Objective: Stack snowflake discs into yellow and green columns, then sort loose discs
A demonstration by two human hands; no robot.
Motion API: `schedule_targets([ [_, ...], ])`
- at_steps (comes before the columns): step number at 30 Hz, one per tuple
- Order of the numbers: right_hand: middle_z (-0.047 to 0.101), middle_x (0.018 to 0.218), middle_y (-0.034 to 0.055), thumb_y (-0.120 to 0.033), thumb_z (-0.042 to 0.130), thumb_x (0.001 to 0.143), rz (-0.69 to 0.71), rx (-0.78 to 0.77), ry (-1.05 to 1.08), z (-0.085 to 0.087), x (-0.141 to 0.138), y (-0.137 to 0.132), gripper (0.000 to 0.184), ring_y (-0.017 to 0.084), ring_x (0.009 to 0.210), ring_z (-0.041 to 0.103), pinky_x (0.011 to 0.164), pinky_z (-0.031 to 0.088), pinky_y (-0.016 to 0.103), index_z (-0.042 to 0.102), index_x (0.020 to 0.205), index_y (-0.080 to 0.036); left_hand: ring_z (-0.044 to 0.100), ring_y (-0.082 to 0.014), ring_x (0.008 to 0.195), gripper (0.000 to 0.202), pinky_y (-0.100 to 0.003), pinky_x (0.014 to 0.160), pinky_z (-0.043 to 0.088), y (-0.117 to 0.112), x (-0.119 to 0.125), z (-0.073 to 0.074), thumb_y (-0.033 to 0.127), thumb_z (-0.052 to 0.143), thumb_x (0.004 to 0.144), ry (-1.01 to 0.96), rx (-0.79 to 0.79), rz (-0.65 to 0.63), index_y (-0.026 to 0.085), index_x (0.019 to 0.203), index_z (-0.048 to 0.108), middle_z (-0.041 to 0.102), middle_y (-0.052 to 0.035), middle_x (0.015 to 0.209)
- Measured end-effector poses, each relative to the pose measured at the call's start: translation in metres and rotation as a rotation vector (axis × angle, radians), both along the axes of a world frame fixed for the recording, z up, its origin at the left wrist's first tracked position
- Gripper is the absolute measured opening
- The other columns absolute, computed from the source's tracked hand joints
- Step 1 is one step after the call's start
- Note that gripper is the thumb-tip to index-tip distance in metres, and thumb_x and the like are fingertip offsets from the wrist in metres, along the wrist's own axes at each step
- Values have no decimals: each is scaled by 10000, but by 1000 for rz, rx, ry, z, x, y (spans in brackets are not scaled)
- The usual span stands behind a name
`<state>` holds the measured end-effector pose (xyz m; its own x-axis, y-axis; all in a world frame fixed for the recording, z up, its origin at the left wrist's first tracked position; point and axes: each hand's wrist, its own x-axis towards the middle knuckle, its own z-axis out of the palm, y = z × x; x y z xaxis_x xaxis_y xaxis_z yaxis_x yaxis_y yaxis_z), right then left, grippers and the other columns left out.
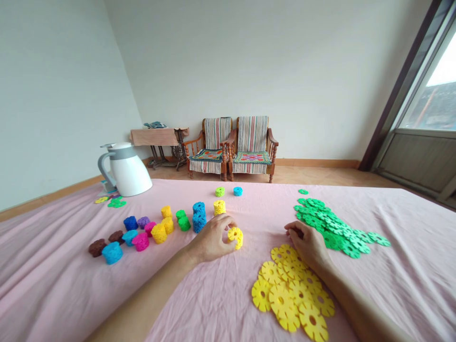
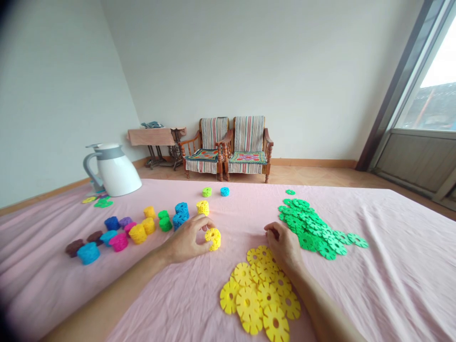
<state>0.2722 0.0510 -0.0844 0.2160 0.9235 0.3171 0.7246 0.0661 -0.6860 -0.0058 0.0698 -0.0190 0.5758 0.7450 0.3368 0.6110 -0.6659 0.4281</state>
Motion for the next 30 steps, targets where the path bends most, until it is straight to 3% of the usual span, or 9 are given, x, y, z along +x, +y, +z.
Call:
schedule_targets([
  [6,692,736,19,-303,438,747,1,-1,-7,0,0,0,246,182,681,624,649,446,274,653,829,-216,520,-191,900,272,-307,818,412,-8,0,8,174,604,672,-29,23,11,202,935,540,556,-27,940],
  [8,695,731,17,-300,437,746,0,7,-7,1,0,0,245,181,673,625,642,447,270,654,823,-218,520,-187,899,211,-299,818,407,-16,1,13,179,605,698,-46,39,-12,198,898,540,557,-23,917],
  [11,697,721,15,-296,436,745,-7,12,-3,2,-1,0,245,177,659,625,628,445,262,657,813,-217,525,-149,762,144,-252,705,414,-33,7,18,214,642,712,16,-39,-160,191,803,532,547,5,802],
  [14,696,716,15,-293,436,745,-10,6,-6,3,-2,-1,245,174,650,622,621,443,260,657,812,-214,522,-142,709,275,-240,642,408,-51,17,15,289,728,651,142,-126,-314,192,834,547,555,9,802],
  [16,697,716,15,-292,435,744,-8,8,-9,3,-2,-1,248,173,646,620,619,441,259,658,816,-212,532,-167,750,351,-258,661,412,-60,24,10,330,752,618,201,-125,-345,194,875,555,568,-9,849],
  [23,695,706,10,-290,434,743,-3,31,-9,1,-1,0,251,174,646,622,618,441,257,664,812,-215,526,-208,827,398,-294,727,426,-71,37,-7,354,769,584,210,-121,-255,195,864,536,562,-28,884],
  [26,695,711,11,-289,433,745,-4,30,-4,-1,-1,1,252,178,656,625,630,446,263,664,815,-218,520,-186,780,388,-274,685,425,-70,37,-2,270,770,540,189,-164,-241,199,831,524,552,-8,849],
  [30,695,721,11,-289,431,747,-2,26,-1,-1,-1,1,251,181,668,626,634,446,267,661,823,-221,511,-154,753,333,-250,659,417,-54,27,11,222,735,584,47,-192,-159,196,843,528,549,3,843],
])
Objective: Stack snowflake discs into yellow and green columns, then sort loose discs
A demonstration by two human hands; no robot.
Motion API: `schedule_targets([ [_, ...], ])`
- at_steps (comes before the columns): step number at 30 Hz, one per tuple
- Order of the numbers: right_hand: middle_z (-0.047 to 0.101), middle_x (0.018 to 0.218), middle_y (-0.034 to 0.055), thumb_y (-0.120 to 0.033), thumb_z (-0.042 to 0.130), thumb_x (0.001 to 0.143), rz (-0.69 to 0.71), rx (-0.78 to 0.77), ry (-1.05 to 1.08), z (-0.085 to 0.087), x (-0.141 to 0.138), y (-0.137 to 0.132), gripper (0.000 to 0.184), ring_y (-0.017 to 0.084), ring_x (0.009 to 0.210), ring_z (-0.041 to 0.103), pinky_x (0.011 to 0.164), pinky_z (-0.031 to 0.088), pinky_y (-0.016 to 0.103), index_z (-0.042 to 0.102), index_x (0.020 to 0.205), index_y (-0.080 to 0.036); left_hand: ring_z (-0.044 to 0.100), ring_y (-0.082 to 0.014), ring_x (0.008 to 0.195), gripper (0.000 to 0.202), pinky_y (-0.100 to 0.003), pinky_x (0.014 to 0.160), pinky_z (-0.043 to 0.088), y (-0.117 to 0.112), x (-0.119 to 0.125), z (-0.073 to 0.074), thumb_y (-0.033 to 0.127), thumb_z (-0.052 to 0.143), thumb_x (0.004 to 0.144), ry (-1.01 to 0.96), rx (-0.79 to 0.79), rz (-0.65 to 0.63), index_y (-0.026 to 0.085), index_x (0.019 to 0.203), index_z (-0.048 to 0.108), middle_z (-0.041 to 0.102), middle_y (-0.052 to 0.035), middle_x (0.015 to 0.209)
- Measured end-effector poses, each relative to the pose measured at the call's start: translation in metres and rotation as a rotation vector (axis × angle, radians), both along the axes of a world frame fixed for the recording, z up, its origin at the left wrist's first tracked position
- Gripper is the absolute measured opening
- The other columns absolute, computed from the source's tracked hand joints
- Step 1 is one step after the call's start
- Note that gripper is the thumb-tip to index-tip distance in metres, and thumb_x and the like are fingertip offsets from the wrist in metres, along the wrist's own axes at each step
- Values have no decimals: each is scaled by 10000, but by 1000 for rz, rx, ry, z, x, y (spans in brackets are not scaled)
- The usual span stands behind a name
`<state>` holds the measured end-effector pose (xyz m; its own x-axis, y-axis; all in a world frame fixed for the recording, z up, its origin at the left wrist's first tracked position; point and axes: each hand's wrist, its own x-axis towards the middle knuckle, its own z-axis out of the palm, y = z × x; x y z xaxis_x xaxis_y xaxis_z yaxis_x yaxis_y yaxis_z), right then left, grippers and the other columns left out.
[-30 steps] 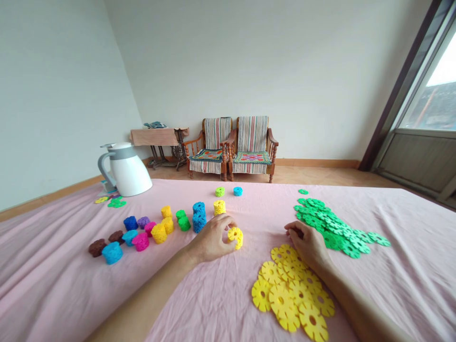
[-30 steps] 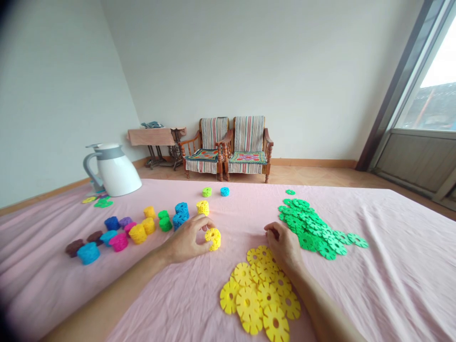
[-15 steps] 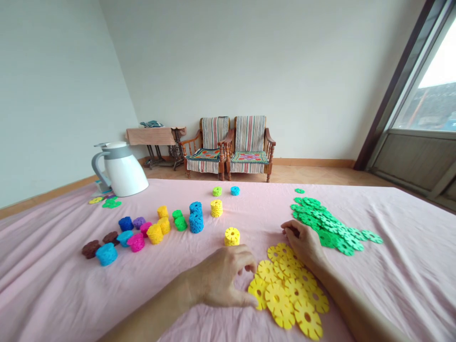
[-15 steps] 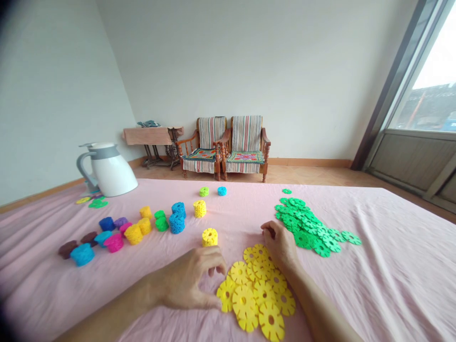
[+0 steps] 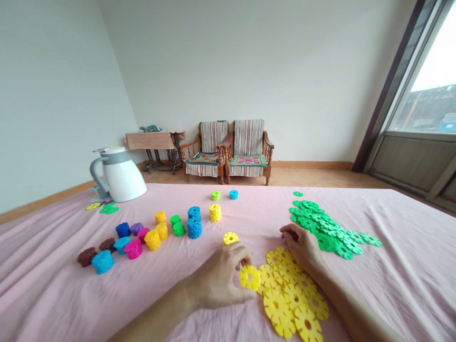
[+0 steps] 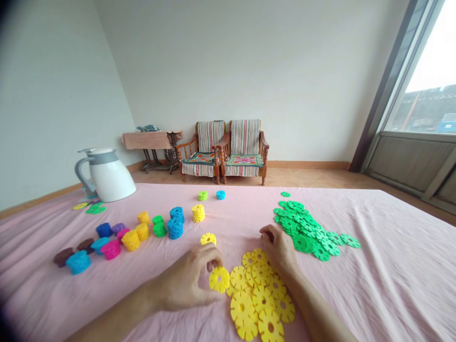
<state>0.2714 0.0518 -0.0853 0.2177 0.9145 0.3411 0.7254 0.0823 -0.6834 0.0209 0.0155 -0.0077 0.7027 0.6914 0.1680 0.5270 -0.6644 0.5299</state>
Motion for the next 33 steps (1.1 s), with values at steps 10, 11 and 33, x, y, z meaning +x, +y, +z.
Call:
schedule_targets([
  [10,691,730,13,-290,430,752,-3,-11,-5,1,-1,0,248,183,686,626,645,444,271,659,818,-220,526,-131,726,331,-239,639,437,37,-29,8,347,710,671,-200,-27,108,175,912,564,579,-5,846],
  [11,692,732,13,-290,430,752,-4,-11,-4,1,-1,0,249,183,688,627,645,443,271,659,819,-221,527,-132,730,326,-239,642,436,38,-29,7,336,714,667,-199,-6,119,176,910,567,580,-4,849],
  [33,691,732,9,-294,429,750,8,9,15,1,-1,-1,240,181,681,623,639,437,264,648,811,-220,541,-185,840,317,-279,713,448,52,-24,-13,240,729,603,-120,113,278,196,890,603,576,-20,911],
])
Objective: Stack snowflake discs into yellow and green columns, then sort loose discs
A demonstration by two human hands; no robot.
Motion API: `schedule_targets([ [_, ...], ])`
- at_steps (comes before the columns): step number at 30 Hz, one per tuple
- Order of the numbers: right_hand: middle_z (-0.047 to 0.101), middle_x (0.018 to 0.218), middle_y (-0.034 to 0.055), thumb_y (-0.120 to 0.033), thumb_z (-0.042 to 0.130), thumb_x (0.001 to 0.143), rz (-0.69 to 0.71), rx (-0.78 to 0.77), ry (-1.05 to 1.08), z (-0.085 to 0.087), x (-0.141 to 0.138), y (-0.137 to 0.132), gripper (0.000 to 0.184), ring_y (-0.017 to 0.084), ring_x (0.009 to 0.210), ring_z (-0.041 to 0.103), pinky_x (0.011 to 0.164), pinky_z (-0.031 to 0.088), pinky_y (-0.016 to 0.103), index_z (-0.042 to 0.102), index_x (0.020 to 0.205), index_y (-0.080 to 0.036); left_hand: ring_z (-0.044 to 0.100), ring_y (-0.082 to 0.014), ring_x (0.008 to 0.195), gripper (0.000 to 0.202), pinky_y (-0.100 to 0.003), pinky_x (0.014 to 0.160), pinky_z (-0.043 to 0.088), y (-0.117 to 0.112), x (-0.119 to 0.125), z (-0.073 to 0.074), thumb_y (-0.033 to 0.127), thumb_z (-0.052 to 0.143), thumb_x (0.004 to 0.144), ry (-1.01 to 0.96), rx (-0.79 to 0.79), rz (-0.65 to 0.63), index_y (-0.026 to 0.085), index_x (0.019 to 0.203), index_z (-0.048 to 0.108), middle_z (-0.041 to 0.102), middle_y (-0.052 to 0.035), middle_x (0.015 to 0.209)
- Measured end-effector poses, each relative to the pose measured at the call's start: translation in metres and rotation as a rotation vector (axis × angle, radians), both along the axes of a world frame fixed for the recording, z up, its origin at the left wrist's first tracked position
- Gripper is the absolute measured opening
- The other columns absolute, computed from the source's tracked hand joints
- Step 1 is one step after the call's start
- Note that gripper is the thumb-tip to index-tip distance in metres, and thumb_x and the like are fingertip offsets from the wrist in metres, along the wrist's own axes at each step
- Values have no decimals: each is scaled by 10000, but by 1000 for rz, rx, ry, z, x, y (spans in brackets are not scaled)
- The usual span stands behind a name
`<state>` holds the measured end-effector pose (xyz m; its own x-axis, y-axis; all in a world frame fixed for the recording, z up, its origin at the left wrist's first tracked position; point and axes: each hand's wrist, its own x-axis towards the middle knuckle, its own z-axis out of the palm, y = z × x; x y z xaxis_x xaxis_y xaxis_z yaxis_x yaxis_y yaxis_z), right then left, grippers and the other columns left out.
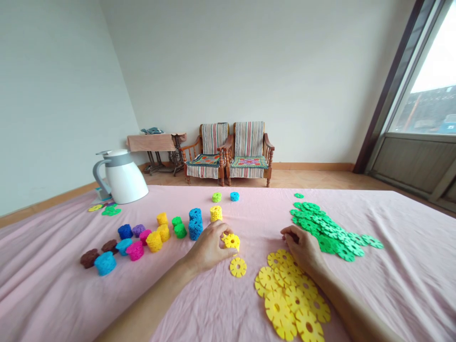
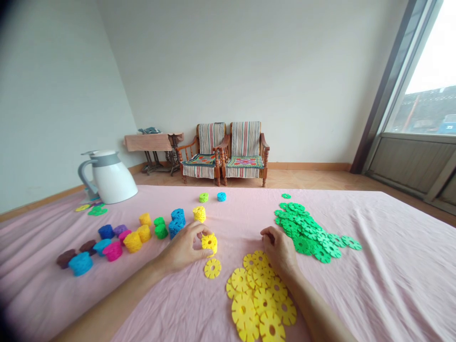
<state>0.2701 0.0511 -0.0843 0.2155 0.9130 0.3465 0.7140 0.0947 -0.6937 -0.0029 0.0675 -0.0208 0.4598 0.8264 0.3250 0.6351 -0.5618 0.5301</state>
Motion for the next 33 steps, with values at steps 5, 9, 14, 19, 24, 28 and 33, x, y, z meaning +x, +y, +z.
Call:
schedule_targets([
  [5,688,739,12,-296,432,755,7,-12,9,0,0,0,231,180,684,621,643,439,269,641,814,-216,561,-161,793,220,-266,662,469,16,-15,-2,259,537,807,-56,23,36,175,996,610,593,-51,945],
  [9,691,748,16,-295,426,758,6,-16,16,0,-1,0,238,181,695,623,648,439,272,640,815,-211,549,-174,978,370,-312,848,451,27,-24,-14,55,408,787,35,48,-64,186,1063,617,597,-55,1094],
  [14,690,744,17,-303,423,755,4,-10,2,-1,0,0,246,184,694,622,645,434,272,641,819,-208,493,-201,1054,487,-333,944,380,29,-19,-25,-10,429,719,177,74,-200,213,1109,616,611,-44,1100],
  [19,689,746,21,-307,418,755,3,-12,4,-1,-1,0,250,185,698,621,647,433,273,639,817,-207,516,-207,951,411,-304,859,398,29,-16,-17,44,507,679,205,38,-151,202,1032,648,596,-48,982],
  [24,686,744,21,-309,416,760,2,-15,3,0,-1,0,250,184,696,621,650,433,275,637,818,-208,528,-187,815,312,-257,710,411,30,-16,-8,185,612,624,254,-80,-104,183,933,649,549,-21,871],
  [28,688,741,14,-310,421,756,2,-9,0,-1,0,0,247,182,694,624,647,434,273,639,818,-212,522,-175,789,251,-245,675,406,30,-17,-8,211,618,595,265,-101,-50,176,843,600,548,-8,851],
  [33,693,752,13,-314,423,757,2,-6,-3,-3,1,1,248,182,709,630,657,438,270,642,816,-215,517,-174,763,196,-246,639,384,28,-19,-13,214,609,585,270,-81,0,181,761,529,543,-3,811],
])
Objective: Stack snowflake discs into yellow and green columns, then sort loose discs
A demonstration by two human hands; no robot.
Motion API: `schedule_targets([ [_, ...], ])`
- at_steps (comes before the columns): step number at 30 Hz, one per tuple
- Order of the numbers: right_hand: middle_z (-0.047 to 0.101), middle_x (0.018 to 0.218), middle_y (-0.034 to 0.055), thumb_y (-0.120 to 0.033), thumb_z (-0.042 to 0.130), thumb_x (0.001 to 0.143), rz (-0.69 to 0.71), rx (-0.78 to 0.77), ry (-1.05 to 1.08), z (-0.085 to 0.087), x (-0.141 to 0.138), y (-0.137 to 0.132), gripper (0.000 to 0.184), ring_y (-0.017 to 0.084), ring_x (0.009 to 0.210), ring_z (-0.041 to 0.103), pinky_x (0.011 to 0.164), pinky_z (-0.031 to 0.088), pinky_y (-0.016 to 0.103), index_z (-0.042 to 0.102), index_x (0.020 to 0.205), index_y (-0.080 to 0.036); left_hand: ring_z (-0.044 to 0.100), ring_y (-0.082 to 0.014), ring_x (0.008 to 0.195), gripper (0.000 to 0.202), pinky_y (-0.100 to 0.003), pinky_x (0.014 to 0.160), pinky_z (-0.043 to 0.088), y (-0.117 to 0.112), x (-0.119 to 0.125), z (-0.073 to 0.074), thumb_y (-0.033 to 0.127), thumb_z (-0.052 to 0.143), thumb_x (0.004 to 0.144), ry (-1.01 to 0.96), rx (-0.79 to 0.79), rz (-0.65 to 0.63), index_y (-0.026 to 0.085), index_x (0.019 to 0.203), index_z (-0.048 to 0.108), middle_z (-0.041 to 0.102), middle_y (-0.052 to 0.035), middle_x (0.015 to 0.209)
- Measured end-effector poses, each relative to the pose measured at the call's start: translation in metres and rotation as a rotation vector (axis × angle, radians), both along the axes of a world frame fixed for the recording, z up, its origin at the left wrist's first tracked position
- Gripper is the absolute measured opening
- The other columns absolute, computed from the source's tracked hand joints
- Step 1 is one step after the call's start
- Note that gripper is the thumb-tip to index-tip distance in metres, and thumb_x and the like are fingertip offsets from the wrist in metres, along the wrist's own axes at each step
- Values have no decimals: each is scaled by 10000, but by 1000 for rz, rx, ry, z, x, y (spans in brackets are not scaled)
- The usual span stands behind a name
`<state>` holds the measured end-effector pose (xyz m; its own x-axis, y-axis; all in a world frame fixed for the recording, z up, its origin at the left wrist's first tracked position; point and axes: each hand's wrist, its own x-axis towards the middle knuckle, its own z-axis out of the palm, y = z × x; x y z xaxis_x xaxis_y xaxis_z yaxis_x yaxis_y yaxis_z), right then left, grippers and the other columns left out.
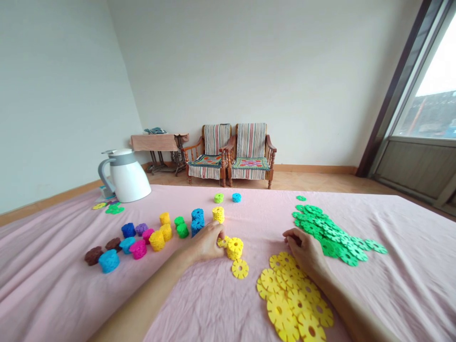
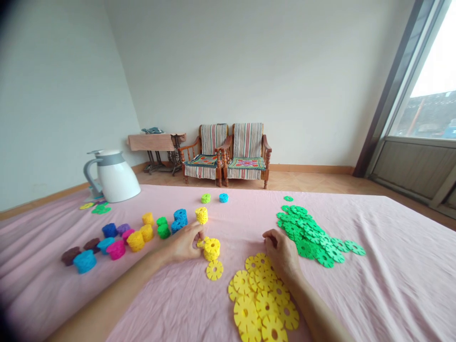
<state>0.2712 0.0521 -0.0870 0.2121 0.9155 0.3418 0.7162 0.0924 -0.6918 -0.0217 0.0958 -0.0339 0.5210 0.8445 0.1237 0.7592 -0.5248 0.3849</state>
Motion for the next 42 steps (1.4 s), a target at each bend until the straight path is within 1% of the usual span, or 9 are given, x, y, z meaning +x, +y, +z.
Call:
schedule_targets([
  [5,688,740,12,-327,433,759,-3,-9,-22,0,0,0,245,184,691,625,646,434,276,641,828,-216,525,-164,751,243,-231,621,376,-2,-3,-4,155,581,578,0,-25,17,193,814,539,549,6,810],
  [12,692,752,30,-324,446,762,-14,-2,-2,2,-1,-1,229,190,691,629,659,448,293,633,820,-205,498,-146,659,254,-225,532,323,-10,-10,-4,173,626,513,-60,-81,77,194,720,481,526,23,737],
  [17,693,751,42,-276,433,773,61,27,108,23,-12,-7,234,174,681,640,645,474,278,634,848,-183,468,-109,543,149,-206,479,307,-16,-18,2,212,576,642,-185,-120,126,192,710,445,483,54,600],
  [22,672,813,35,-239,428,819,247,125,-59,61,-63,-39,248,142,644,611,621,478,269,651,926,-211,535,-103,590,169,-199,507,395,-36,-8,22,274,578,725,-635,-296,80,172,790,460,548,17,714],
  [25,631,1011,60,-239,502,807,384,165,-82,71,-98,-59,377,154,763,619,665,502,288,533,1183,-233,557,-111,613,267,-205,522,421,-54,9,28,309,673,680,-877,-460,23,155,789,484,574,-1,730],
  [27,608,1060,66,-230,562,780,438,178,-108,70,-114,-67,482,180,853,614,732,506,323,466,1252,-251,553,-105,594,308,-197,507,410,-62,18,27,322,716,652,-916,-517,3,148,774,494,579,2,705],
  [30,615,1007,55,-194,575,774,442,165,-109,62,-124,-69,446,181,833,618,707,512,311,493,1208,-258,524,-89,537,345,-185,463,371,-65,23,21,350,745,632,-930,-558,-10,146,752,495,574,15,649],
  [36,617,981,51,-160,561,785,418,202,-110,47,-123,-64,398,189,856,603,737,501,325,477,1166,-235,504,-84,486,389,-201,463,360,-58,18,9,388,765,609,-990,-616,-4,143,720,484,580,15,599],
  [42,612,991,71,-183,563,788,430,183,-166,46,-121,-65,410,208,866,598,743,497,347,466,1183,-230,505,-81,496,377,-205,485,366,-57,15,6,351,775,604,-1056,-700,16,138,726,488,600,4,617],
])
